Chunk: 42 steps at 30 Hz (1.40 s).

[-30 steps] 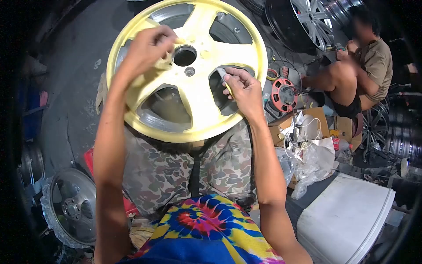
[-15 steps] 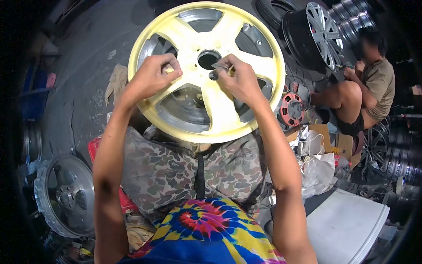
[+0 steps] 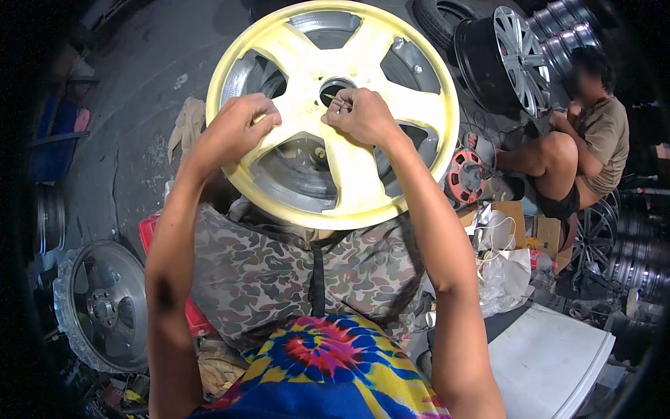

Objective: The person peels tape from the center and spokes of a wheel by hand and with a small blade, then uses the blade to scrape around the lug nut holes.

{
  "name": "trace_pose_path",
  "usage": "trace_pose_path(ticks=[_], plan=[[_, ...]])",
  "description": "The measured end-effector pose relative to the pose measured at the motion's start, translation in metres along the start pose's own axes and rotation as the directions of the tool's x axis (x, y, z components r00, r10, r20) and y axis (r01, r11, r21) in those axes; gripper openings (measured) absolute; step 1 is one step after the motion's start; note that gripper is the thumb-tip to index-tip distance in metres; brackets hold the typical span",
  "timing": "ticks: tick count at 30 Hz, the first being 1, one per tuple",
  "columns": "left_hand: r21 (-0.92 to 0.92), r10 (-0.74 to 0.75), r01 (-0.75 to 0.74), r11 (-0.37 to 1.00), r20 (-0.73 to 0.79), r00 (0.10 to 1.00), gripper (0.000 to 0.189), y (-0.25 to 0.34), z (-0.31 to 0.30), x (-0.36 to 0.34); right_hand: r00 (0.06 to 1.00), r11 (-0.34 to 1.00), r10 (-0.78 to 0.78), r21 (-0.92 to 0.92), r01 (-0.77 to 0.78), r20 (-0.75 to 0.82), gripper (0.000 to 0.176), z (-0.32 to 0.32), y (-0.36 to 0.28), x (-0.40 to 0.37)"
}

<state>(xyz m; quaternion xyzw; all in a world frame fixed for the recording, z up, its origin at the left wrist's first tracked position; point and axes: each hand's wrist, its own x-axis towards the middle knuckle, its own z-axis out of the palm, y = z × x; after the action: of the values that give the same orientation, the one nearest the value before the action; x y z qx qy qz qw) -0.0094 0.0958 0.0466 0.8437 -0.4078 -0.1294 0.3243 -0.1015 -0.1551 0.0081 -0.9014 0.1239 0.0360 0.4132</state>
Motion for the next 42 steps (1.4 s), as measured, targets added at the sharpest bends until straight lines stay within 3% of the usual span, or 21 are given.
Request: trace_pose_path(ticks=[2, 3, 5, 9, 10, 11, 15, 17, 23, 29, 40, 42], plan=[[-0.065, 0.175, -0.178, 0.982, -0.039, 0.984, 0.022, -0.012, 0.010, -0.002, 1.000, 1.000, -0.017, -0.002, 0.017, -0.010, 0.031, 0.003, 0.010, 0.001], [-0.065, 0.175, -0.177, 0.982, -0.036, 0.984, 0.022, -0.008, 0.009, -0.003, 0.999, 0.999, -0.033, -0.004, 0.033, -0.020, 0.034, 0.004, 0.010, 0.001], [-0.216, 0.173, -0.143, 0.966, 0.129, 0.976, 0.018, 0.003, 0.007, -0.006, 0.994, 0.997, -0.066, 0.034, 0.069, -0.087, 0.036, 0.003, 0.010, -0.001], [-0.185, 0.178, -0.145, 0.972, 0.171, 0.969, 0.020, 0.014, 0.011, -0.007, 0.968, 0.963, -0.198, 0.152, 0.221, -0.157, 0.035, 0.002, 0.006, 0.006], [-0.096, 0.142, -0.130, 0.987, 0.127, 0.982, 0.022, 0.014, 0.014, -0.006, 0.967, 0.963, -0.202, 0.151, 0.225, -0.154, 0.035, 0.001, 0.004, 0.009], [-0.007, 0.110, -0.109, 0.994, 0.081, 0.991, 0.024, 0.015, 0.018, -0.006, 0.949, 0.959, -0.277, 0.022, 0.283, -0.153, 0.031, 0.000, 0.003, 0.012], [0.110, 0.141, -0.133, 0.985, -0.067, 0.988, 0.029, 0.005, 0.041, 0.001, 0.922, 0.893, -0.376, -0.300, 0.335, -0.092, 0.024, -0.009, -0.014, 0.012], [0.317, 0.239, -0.205, 0.926, -0.074, 0.968, 0.032, -0.004, 0.055, 0.006, 0.904, 0.865, -0.422, -0.333, 0.376, -0.073, 0.022, -0.012, -0.014, 0.016], [0.531, 0.275, -0.228, 0.816, -0.010, 0.961, 0.027, -0.005, 0.074, 0.029, 0.895, 0.854, -0.445, -0.321, 0.411, -0.037, 0.019, -0.023, -0.019, 0.024], [0.490, 0.327, -0.319, 0.811, 0.073, 0.942, 0.027, -0.004, 0.071, 0.036, 0.896, 0.859, -0.442, -0.308, 0.409, -0.043, 0.019, -0.028, -0.015, 0.021], [0.436, 0.251, -0.234, 0.869, 0.019, 0.968, 0.035, 0.003, 0.055, 0.007, 0.845, 0.792, -0.519, -0.302, 0.531, 0.126, 0.013, -0.017, -0.025, 0.042], [0.441, 0.201, -0.198, 0.875, 0.040, 0.979, 0.035, 0.003, 0.051, 0.005, 0.770, 0.687, -0.611, -0.361, 0.631, 0.184, 0.013, -0.016, -0.024, 0.045]])
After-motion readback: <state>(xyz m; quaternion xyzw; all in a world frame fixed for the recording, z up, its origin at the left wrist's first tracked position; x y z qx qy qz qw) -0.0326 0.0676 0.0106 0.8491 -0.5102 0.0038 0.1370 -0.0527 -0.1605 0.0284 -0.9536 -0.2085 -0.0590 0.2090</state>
